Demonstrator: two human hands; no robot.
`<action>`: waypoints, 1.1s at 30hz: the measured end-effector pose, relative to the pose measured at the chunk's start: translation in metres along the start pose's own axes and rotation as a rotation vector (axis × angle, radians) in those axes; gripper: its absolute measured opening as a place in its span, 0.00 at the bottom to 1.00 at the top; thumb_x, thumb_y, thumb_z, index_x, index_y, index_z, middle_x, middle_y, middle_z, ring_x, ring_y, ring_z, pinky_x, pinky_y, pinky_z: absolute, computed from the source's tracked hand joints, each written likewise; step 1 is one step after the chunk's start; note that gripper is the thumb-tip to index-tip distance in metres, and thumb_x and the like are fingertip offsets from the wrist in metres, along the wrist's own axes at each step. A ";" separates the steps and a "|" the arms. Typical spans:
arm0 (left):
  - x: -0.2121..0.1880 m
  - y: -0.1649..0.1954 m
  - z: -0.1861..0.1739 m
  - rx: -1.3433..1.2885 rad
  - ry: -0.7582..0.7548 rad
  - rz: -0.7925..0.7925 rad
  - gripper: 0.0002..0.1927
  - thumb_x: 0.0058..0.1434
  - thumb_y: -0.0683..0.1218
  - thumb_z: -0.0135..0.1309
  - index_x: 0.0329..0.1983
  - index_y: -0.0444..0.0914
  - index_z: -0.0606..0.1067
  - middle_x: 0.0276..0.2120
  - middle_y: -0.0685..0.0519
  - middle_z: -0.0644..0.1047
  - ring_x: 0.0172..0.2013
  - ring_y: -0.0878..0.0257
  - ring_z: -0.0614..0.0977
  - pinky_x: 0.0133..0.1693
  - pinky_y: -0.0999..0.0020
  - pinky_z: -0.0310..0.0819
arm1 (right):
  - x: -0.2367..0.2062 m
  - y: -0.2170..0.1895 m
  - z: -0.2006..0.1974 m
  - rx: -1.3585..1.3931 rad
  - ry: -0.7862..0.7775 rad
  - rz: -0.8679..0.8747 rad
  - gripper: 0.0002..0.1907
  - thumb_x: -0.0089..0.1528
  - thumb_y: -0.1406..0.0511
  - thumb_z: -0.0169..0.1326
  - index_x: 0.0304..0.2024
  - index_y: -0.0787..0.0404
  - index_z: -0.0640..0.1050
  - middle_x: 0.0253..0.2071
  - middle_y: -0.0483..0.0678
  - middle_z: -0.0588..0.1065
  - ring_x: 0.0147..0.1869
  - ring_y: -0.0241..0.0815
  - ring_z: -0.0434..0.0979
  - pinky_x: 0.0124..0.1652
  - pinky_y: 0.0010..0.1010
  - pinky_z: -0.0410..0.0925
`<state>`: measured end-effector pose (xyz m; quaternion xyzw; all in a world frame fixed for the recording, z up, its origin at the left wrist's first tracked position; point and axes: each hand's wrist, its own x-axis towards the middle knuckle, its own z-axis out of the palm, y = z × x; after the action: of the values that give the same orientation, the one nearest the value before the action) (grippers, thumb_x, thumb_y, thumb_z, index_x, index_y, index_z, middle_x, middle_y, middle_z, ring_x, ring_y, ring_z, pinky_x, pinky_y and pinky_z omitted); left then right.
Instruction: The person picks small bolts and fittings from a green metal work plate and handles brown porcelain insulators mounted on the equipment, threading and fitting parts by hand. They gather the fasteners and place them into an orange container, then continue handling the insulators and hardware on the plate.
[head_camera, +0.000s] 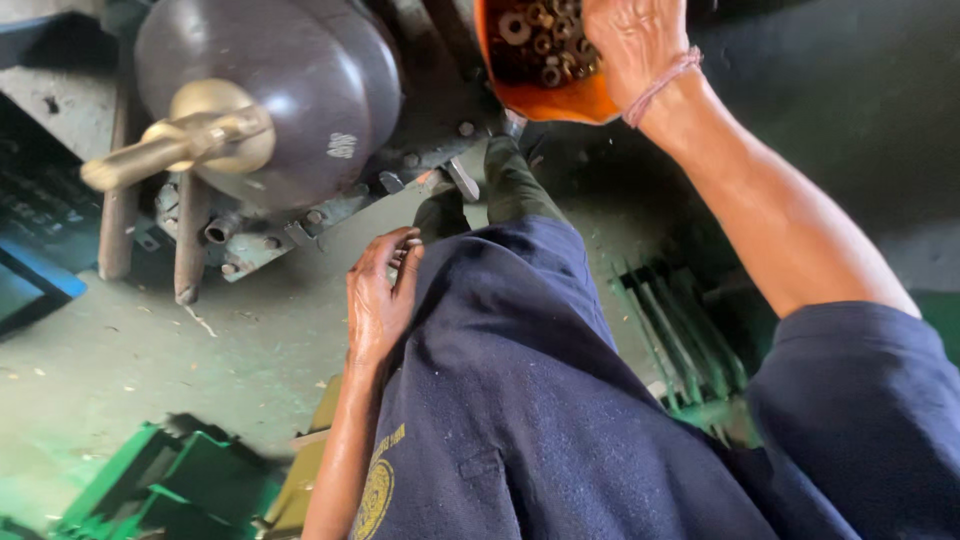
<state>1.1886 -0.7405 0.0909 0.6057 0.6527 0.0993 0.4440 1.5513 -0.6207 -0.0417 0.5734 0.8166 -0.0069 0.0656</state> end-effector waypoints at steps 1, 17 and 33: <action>-0.001 -0.002 0.000 -0.012 0.017 0.000 0.13 0.69 0.46 0.55 0.53 0.35 0.77 0.45 0.45 0.82 0.38 0.55 0.84 0.42 0.63 0.78 | 0.006 0.002 0.010 -0.065 -0.027 -0.017 0.13 0.58 0.69 0.61 0.44 0.63 0.78 0.38 0.52 0.77 0.47 0.52 0.78 0.43 0.46 0.63; -0.025 -0.014 0.003 -0.111 0.195 -0.065 0.13 0.66 0.46 0.56 0.51 0.35 0.77 0.43 0.42 0.81 0.43 0.47 0.84 0.45 0.57 0.76 | 0.073 -0.002 -0.038 0.177 0.205 0.100 0.28 0.62 0.62 0.58 0.64 0.63 0.71 0.69 0.68 0.62 0.53 0.63 0.74 0.52 0.63 0.60; -0.080 -0.141 -0.015 -0.099 0.623 0.173 0.12 0.64 0.48 0.59 0.43 0.34 0.78 0.47 0.43 0.82 0.48 0.46 0.82 0.51 0.57 0.77 | -0.002 -0.161 -0.147 1.000 -0.061 0.103 0.12 0.64 0.64 0.67 0.39 0.64 0.79 0.30 0.43 0.70 0.35 0.31 0.66 0.36 0.25 0.61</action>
<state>1.0691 -0.8392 0.0421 0.5771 0.6979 0.3485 0.2418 1.3867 -0.6654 0.0940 0.5736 0.6818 -0.4110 -0.1932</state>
